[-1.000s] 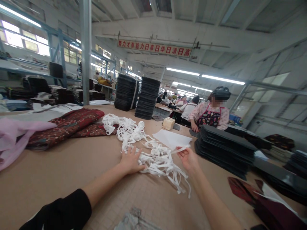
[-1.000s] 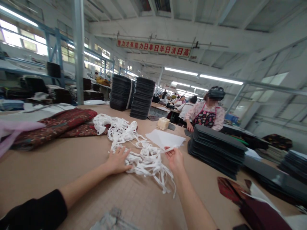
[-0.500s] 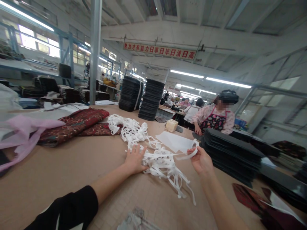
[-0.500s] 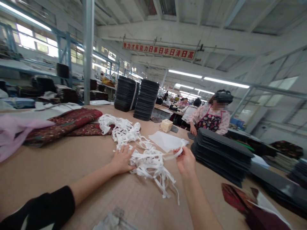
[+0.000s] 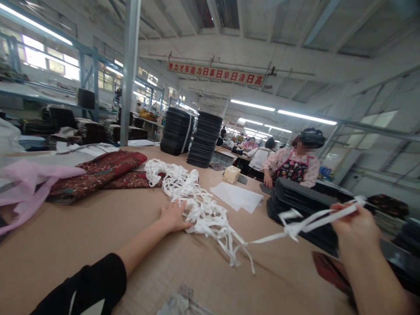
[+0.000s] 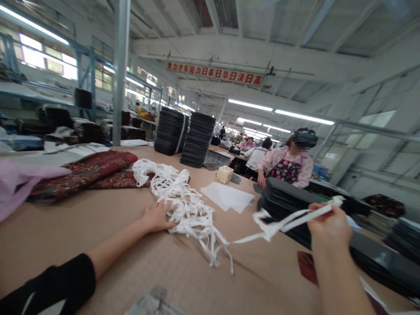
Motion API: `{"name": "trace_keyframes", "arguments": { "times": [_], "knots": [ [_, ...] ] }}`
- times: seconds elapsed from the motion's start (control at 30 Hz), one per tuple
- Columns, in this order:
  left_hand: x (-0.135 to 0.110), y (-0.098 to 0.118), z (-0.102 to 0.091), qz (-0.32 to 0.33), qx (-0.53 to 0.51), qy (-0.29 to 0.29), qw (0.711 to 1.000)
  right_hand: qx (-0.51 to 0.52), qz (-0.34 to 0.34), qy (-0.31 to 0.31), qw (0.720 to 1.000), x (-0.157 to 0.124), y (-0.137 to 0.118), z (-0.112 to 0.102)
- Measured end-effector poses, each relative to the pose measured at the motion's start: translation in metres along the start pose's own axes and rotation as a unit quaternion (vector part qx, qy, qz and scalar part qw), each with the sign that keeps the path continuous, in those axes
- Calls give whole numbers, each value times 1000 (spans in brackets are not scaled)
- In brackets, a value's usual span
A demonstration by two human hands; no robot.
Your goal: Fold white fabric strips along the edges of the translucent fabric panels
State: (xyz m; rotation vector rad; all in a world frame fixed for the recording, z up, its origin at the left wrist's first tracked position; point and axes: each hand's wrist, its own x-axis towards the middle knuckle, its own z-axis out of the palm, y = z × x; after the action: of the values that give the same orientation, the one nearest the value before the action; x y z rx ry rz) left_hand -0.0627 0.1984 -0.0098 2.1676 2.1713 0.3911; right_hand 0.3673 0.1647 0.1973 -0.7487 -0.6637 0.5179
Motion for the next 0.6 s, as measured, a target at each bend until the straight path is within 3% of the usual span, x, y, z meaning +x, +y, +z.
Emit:
{"name": "trace_keyframes", "arguments": {
  "times": [0.1, 0.23, 0.37, 0.47, 0.53, 0.6],
  "knots": [
    [1, 0, -12, -15, 16, 32, 999, 7, 40, 41, 998, 0, -12, -20],
    [-2, 9, -32, 8, 42, 76, 996, 22, 65, 19, 997, -25, -12, -27],
    [-9, 23, -54, 141, 6, 16, 990, 52, 70, -28, 996, -40, -30, -16],
    [-25, 57, -72, 290, -94, 28, 952, 66, 80, -67, 992, -54, -47, -6],
    [-38, 94, -81, 372, -186, 10, 909, 72, 91, -89, 989, -68, -52, 1],
    [-49, 138, -86, 414, -260, -32, 872, 76, 99, -106, 987, -83, -53, 6]
  ]
}}
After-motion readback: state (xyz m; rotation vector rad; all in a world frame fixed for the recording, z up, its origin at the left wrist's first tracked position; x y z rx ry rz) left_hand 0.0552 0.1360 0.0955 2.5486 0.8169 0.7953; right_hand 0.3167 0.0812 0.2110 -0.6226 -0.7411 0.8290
